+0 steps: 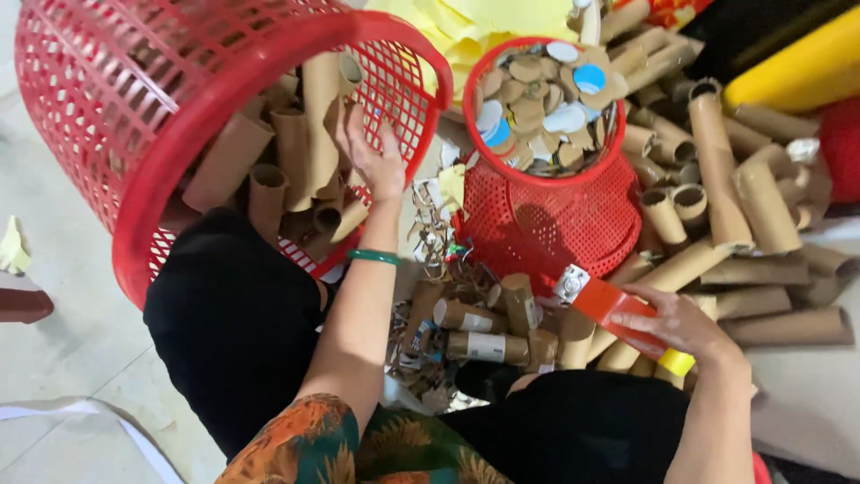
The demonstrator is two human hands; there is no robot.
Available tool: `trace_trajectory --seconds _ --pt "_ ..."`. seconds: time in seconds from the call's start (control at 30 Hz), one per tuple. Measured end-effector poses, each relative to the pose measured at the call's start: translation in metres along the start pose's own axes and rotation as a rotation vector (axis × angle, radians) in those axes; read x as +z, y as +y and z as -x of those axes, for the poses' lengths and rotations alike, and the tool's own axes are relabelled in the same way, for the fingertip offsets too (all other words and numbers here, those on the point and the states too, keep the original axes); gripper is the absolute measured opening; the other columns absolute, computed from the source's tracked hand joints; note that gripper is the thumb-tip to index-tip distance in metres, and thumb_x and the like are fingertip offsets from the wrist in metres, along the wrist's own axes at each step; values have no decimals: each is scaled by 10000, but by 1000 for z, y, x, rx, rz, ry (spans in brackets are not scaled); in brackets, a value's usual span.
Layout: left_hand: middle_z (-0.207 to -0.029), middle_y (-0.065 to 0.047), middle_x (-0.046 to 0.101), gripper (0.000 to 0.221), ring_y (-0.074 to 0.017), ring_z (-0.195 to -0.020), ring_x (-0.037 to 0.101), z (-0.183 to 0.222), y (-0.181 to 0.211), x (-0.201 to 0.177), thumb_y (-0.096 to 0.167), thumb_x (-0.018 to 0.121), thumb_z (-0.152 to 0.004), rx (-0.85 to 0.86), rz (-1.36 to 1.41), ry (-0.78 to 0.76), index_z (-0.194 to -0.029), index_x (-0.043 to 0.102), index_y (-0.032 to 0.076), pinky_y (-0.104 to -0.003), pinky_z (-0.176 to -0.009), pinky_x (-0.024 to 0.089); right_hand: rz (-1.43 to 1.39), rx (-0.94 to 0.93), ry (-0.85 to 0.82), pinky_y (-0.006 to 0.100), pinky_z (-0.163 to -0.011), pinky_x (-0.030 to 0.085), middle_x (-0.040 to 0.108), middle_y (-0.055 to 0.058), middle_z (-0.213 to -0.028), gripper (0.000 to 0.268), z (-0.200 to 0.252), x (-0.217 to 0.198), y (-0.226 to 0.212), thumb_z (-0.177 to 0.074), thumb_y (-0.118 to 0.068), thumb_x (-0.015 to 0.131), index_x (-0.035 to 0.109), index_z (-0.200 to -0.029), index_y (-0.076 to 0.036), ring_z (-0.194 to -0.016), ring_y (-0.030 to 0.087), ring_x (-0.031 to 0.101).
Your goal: Applying adhesive circles and tape to the ends of cardboard tubes.
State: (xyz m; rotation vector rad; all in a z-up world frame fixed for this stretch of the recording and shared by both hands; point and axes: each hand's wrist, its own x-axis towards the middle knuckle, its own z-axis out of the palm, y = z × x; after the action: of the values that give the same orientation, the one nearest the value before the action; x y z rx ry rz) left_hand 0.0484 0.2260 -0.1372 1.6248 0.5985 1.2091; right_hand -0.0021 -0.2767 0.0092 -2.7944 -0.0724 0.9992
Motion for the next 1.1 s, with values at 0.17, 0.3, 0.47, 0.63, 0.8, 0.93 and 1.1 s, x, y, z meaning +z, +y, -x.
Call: trace_trajectory --seconds 0.17,0.3,0.47,0.63,0.8,0.93,1.1 --pt "-1594 -212 349 612 -401 -1464 390 -36 -41 4 88 764 -924 11 -201 69 -1473 493 79 -461 -1224 342 -30 76 -16 427 -920 592 808 152 -1101 827 7 -9 -16 -677 -596 787 644 -1408 -236 -1025 303 788" --pt "-1643 -258 264 871 -426 -1447 346 -47 -60 -5 86 802 -788 -32 -451 35 -1553 386 69 -505 -1197 307 -7 93 -11 451 -931 583 806 174 -1086 801 -8 -5 0 -701 -584 784 666 -1407 -224 -1034 344 781" --pt "-1575 -160 371 1003 -363 -1414 377 -40 -67 -12 161 855 -776 -283 -693 -299 -1621 319 104 -551 -1096 340 63 -11 6 407 -974 564 810 113 -1165 759 -19 -4 3 -713 -580 766 661 -1370 -215 -1102 282 762" --pt "-1544 -167 412 767 -361 -1448 352 -2 -74 -12 270 871 -809 -533 -788 -616 -1445 458 156 -541 -1144 316 87 -39 22 407 -961 572 794 117 -1179 724 -24 -2 13 -749 -557 741 638 -1378 -213 -1101 287 756" --pt "-1330 -179 548 754 -364 -1247 556 66 -106 -6 231 845 -747 -637 -393 -509 -1376 455 85 -494 -1065 454 91 7 23 413 -923 594 787 132 -1179 710 -17 1 9 -770 -555 726 639 -1392 -224 -1069 306 768" --pt "-1290 -178 595 736 -338 -1168 658 84 -65 0 227 809 -753 -688 -86 -477 -1377 456 64 -435 -1025 554 94 -6 29 406 -916 585 786 129 -1175 717 -17 -1 9 -766 -560 728 639 -1392 -223 -1069 297 760" --pt "-1169 -137 746 619 -294 -1105 729 89 23 15 366 841 -814 -351 222 -613 -1283 569 68 -414 -990 568 -63 67 79 416 -896 582 797 162 -1121 783 -3 -9 6 -730 -515 790 626 -1409 -161 -1001 283 767"
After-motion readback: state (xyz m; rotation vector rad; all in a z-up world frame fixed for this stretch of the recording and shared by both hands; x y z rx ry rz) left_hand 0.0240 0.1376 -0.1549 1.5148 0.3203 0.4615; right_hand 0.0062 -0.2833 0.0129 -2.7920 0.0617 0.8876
